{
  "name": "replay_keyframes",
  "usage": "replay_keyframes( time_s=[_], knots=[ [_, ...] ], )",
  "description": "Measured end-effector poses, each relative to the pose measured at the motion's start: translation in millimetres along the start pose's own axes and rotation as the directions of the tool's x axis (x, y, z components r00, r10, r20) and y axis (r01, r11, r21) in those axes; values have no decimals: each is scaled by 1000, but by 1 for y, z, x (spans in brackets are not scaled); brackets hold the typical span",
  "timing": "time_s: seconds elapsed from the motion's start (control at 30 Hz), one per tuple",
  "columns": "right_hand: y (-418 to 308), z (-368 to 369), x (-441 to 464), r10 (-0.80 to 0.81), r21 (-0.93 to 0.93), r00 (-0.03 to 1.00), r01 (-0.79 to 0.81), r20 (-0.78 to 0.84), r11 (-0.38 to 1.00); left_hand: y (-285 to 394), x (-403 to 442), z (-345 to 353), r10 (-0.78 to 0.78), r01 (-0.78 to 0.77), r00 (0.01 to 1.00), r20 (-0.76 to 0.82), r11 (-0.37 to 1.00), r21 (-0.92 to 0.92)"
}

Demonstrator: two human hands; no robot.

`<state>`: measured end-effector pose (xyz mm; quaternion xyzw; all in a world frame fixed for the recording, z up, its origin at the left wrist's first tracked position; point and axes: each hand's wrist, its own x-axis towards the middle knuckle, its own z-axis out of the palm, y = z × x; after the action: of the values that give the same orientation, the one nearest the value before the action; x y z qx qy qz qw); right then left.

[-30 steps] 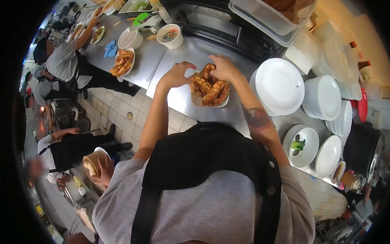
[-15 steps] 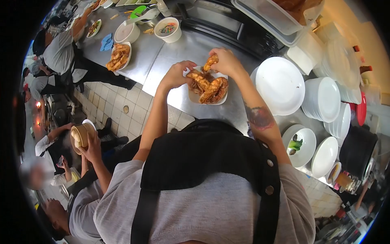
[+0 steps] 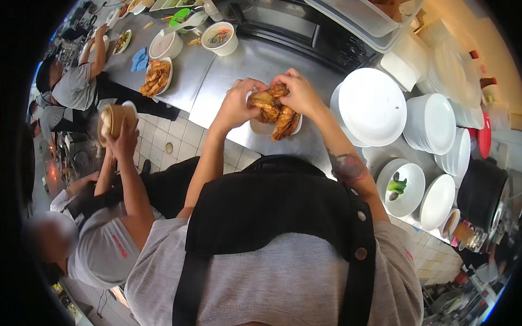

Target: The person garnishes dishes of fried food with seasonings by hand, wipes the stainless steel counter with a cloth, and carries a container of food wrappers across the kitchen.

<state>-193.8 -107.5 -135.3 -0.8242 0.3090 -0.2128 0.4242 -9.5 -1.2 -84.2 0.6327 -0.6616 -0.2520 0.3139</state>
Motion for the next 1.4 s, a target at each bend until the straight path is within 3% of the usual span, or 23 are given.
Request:
replay_keyframes(
  time_s=[0.03,0.13,0.23,0.43,0.53,0.63,0.77,0.83,0.93,1.03,1.17,1.4],
  knots=[
    [1,0,-3,-53,33,998,54,-28,998,-1,0,1,5,-5,1000,-14,1000,10],
    [4,-10,-13,-7,-65,987,17,162,998,-12,3,9,13,-12,999,-48,1000,21],
    [2,-16,-17,53,59,987,-63,150,996,-26,-1,16,-1,1,999,-46,1000,-9],
    [-11,-36,-23,50,-68,995,-44,91,997,-31,-10,15,-53,51,998,-27,994,-97],
    [-21,-37,-44,245,-179,963,-223,111,958,-36,-20,10,-130,126,991,-33,986,-114],
    [-19,-13,-68,27,-233,998,-14,54,972,-39,-34,11,-168,166,986,-19,982,-90],
    [-22,3,-83,80,-256,996,-88,-41,963,-18,-64,23,-87,91,991,-99,995,29],
    [-15,6,-90,130,-176,989,-140,-69,974,0,-78,35,-152,176,976,-158,973,147],
    [-4,10,-98,168,-102,981,-178,-99,979,6,-90,56,-274,275,962,-11,961,11],
    [-8,10,-103,157,-117,971,-179,-180,977,9,-92,59,-248,247,964,-100,969,-21],
    [-23,9,-113,146,-95,949,-179,-278,979,-6,-81,46,-105,110,990,-95,992,55],
    [-11,10,-111,195,-77,934,-227,-301,971,-26,-73,59,-145,144,989,-9,974,176]
  ],
)
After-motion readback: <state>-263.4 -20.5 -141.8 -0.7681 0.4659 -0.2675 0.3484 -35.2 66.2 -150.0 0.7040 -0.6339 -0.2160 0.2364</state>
